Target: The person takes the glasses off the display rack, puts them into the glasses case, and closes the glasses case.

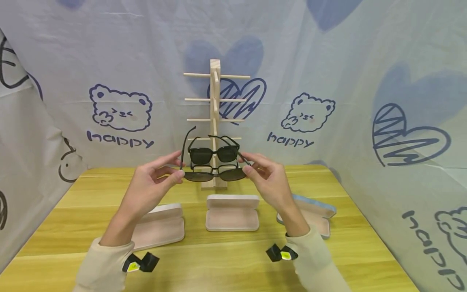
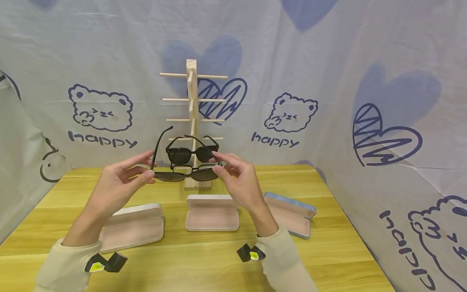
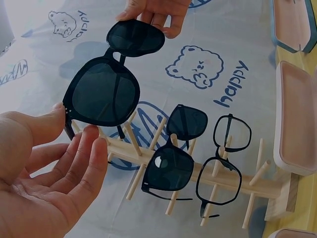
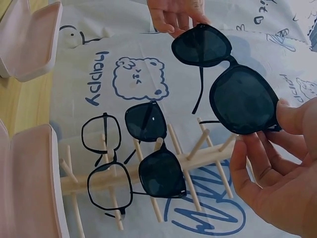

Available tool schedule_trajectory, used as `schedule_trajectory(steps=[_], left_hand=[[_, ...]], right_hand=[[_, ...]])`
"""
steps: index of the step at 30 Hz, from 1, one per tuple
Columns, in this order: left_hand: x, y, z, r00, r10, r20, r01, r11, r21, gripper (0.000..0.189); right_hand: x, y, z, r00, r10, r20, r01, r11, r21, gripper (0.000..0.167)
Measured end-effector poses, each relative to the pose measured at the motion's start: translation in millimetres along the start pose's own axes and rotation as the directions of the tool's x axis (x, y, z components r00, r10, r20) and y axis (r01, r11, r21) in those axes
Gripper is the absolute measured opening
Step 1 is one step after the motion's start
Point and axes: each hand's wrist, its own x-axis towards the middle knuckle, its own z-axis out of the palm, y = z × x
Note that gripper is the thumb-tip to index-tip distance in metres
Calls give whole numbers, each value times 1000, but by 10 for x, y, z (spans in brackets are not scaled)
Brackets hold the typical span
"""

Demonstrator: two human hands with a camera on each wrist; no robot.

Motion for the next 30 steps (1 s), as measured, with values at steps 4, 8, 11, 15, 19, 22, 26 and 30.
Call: schedule_trajectory(steps=[4, 8, 11, 15, 19, 22, 26, 30], left_hand=[[-4, -4, -3, 1000, 4, 0, -4, 1000, 13, 54], [-6, -7, -6, 1000, 10, -4, -9, 1000, 27, 53], [-1, -10, -5, 1000, 13, -9, -13, 999, 34, 52], [4, -12, -5, 1000, 11, -16, -10, 999, 36, 51], [2, -8, -7, 1000, 0, -20, 1, 998, 58, 50], [-3, -4, -9, 1000, -12, -24, 15, 996, 90, 49], [-5, 0, -10, 999, -23, -30, 27, 993, 118, 49], [-3, -2, -9, 999, -22, -35, 26, 992, 124, 48]], right_hand=[[-6, -1, 9, 1000, 6, 6, -6, 1000, -15, 34], [-9, -9, 22, 1000, 10, 12, -10, 999, -31, 30], [-12, -12, 32, 1000, 10, 17, -10, 999, -37, 27], [-21, -4, 41, 1000, 17, 13, -16, 999, -47, 25], [-26, 15, 44, 1000, 15, 10, -14, 998, -61, 24], [-28, 26, 45, 1000, 6, 11, -5, 997, -77, 24], [-29, 33, 44, 1000, 1, 15, 0, 996, -88, 23], [-29, 33, 46, 1000, 5, 17, -4, 996, -91, 23]])
